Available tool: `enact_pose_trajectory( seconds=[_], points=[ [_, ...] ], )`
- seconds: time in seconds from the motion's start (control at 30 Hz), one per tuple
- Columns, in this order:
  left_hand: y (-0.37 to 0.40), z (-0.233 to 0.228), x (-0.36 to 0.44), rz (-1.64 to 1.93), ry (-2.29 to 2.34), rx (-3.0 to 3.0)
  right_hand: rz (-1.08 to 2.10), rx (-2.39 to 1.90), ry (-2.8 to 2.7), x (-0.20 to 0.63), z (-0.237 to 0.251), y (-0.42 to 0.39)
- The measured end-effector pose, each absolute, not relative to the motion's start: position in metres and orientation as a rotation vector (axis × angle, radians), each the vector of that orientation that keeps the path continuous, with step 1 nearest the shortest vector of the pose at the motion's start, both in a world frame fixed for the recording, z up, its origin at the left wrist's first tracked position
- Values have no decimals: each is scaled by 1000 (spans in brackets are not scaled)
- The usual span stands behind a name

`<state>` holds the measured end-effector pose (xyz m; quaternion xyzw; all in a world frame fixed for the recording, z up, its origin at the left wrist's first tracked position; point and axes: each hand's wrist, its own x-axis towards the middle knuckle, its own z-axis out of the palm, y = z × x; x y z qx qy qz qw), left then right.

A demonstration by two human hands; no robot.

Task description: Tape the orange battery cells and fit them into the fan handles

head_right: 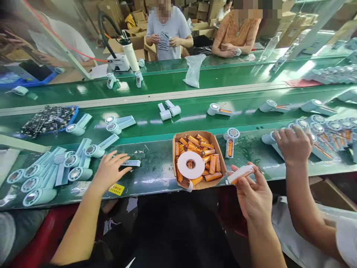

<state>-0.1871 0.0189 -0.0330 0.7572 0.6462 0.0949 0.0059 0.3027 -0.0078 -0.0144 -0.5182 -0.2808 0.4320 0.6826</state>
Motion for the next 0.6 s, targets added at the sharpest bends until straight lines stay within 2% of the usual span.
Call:
enact_pose_trajectory(
  seconds=[0.07, 0.13, 0.3, 0.43, 0.6],
  points=[
    [10, -38, -215, 197, 2028, 2410, 970, -1192, -609, 307, -22, -12],
    [11, -40, -221, 241, 1994, 2486, 984, -1197, -603, 303, -26, -9],
    [54, -33, -168, 363, 1788, 2625, 1088, -1117, -759, 268, -13, 23],
    [100, -25, -130, 189, 1568, 2540, 1204, -965, -1018, 223, 13, 64],
    [129, -18, -131, 147, 1427, 2439, 1314, -1003, -1559, 156, 32, 116]
  ],
)
